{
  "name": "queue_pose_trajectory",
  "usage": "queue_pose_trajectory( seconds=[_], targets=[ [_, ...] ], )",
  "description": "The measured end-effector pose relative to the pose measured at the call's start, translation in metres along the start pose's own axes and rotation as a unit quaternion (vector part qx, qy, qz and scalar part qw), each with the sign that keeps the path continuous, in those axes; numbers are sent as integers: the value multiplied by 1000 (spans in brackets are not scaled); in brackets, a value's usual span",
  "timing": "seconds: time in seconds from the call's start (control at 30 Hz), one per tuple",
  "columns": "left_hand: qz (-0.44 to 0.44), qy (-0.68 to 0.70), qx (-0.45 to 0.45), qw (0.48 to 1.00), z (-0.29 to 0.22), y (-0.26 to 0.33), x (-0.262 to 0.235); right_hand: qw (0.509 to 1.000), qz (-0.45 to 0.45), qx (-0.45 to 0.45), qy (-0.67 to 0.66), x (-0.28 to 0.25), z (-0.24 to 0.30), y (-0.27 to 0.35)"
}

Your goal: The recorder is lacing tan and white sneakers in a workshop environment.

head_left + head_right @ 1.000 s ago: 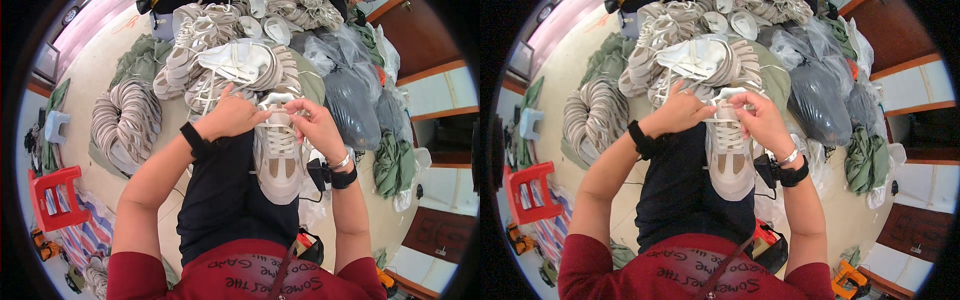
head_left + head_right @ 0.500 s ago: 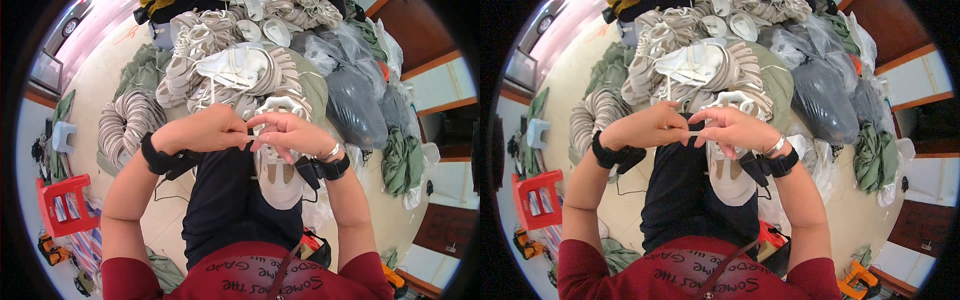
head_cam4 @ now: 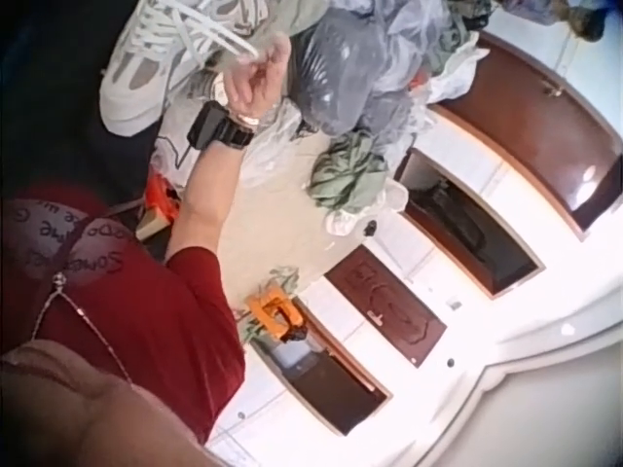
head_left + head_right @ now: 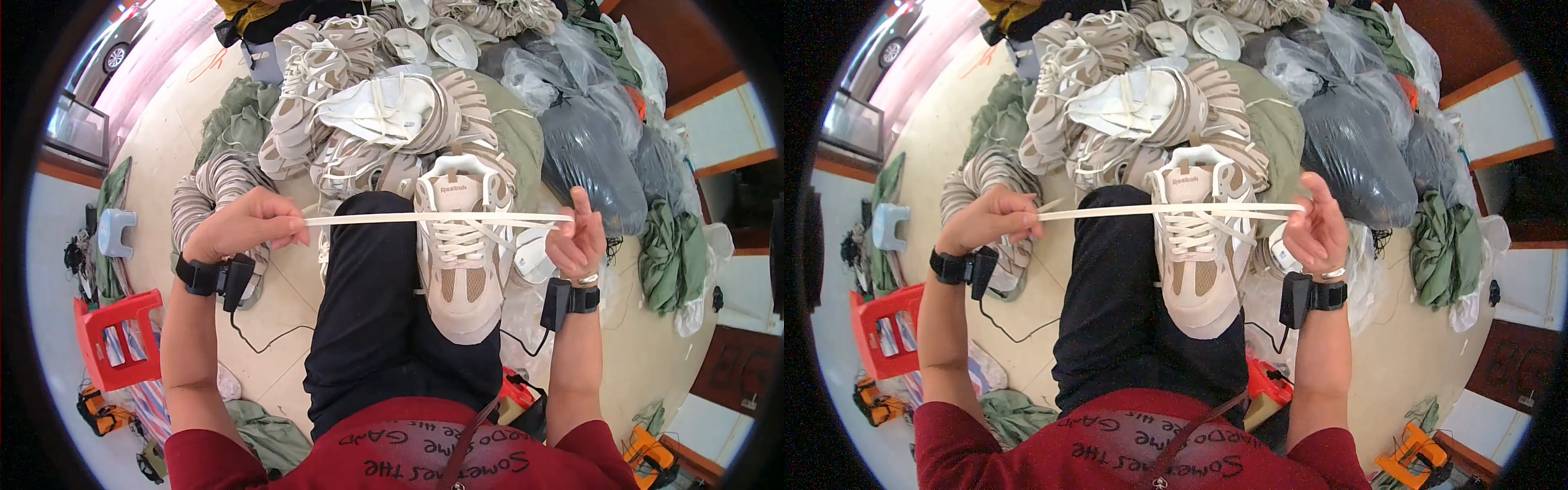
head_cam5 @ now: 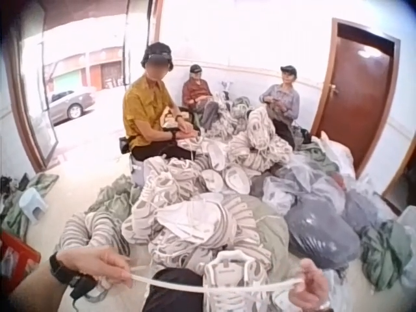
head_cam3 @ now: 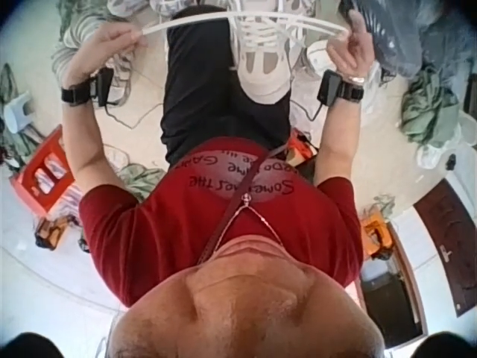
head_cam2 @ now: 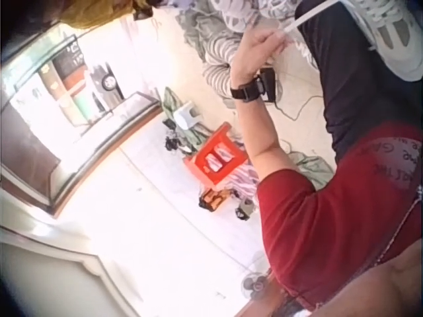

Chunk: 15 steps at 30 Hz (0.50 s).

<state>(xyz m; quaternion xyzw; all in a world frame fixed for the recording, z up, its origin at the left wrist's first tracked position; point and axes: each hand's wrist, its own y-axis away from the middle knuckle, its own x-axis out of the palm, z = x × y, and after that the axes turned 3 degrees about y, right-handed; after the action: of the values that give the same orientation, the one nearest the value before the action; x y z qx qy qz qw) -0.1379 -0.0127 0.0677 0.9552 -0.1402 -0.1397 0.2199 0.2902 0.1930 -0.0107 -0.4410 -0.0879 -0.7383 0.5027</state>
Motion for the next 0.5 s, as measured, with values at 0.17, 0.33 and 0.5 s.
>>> queue_pose_trajectory(
  seconds=[0.17, 0.33, 0.5],
  targets=[
    [-13, 18, -26, 999, 17, 14, -4, 988, 26, -120, -90, -12, 1, 16],
    [-25, 62, -26, 997, 8, 9, 4, 975, -18, -177, -137, -17, 11, 34],
    [-23, 45, 13, 999, -18, -13, 30, 970, -88, -193, -123, -22, 24, 53]
  ],
)
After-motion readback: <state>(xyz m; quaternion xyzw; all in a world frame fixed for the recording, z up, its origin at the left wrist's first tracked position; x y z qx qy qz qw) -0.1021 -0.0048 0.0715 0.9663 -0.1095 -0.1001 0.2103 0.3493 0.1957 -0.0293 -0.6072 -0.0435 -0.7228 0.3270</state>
